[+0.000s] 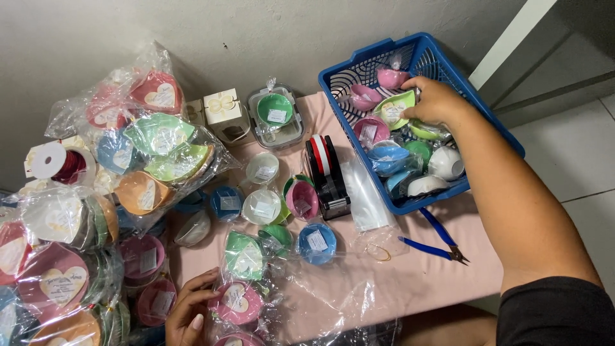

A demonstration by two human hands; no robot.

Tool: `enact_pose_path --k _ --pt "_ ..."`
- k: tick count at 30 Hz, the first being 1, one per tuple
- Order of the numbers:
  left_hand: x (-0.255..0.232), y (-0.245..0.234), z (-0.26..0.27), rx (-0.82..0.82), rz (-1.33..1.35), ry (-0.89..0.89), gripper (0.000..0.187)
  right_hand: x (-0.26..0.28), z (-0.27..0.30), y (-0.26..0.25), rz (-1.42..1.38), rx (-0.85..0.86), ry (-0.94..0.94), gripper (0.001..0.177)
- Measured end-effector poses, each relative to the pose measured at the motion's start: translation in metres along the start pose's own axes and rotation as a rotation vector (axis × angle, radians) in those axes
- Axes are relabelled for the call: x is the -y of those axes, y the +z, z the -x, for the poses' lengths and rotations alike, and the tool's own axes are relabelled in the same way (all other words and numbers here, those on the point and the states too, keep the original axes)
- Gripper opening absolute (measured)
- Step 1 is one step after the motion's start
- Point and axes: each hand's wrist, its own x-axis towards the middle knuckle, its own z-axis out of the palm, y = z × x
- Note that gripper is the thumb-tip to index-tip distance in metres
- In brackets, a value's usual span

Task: The person packages plastic bowls by taking them from a blue basket and a stack on the table and placing them into a plastic bag, one by one.

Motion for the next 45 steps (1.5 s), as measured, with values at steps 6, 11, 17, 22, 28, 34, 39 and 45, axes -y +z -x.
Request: enact_pose_path --k 6,11,17,22,28,34,39,45 --pt "0.0 0.001 0.001 -0.005 0.028 -0.008 0.045 -0.021 -0.004 -0.018 -0.482 -0.235 -0.175 0.029" --pt "0.001 0.0 0.002 -0.005 0.017 -0.011 0.045 -0.042 0.004 -0.041 -0.304 -0.257 -0.263 0.039" --pt "0.003 0.001 0.002 -0.003 0.023 0.005 0.045 -0.066 -0.014 -0.031 0.261 -0.01 -0.109 0.044" --pt "-0.005 0.004 0.0 -0.026 0.024 -0.025 0.044 -0.053 -0.007 -0.015 0.37 0.14 -0.073 0.052" --pt "-0.011 0.003 -0.002 -0.018 -0.003 -0.057 0.044 -0.059 -0.011 -0.009 0.34 0.074 -0.079 0.041" --pt "-0.018 0.003 -0.005 -0.001 -0.002 -0.065 0.045 -0.072 0.012 -0.021 0.089 -0.171 -0.248 0.027" --pt "-0.024 0.005 -0.006 0.037 0.007 0.047 0.046 -0.063 0.067 -0.032 -0.128 -0.47 -0.444 0.02" --pt "-0.053 0.001 -0.001 0.019 -0.081 0.139 0.044 -0.018 0.172 -0.009 -0.243 -0.434 -0.68 0.024"
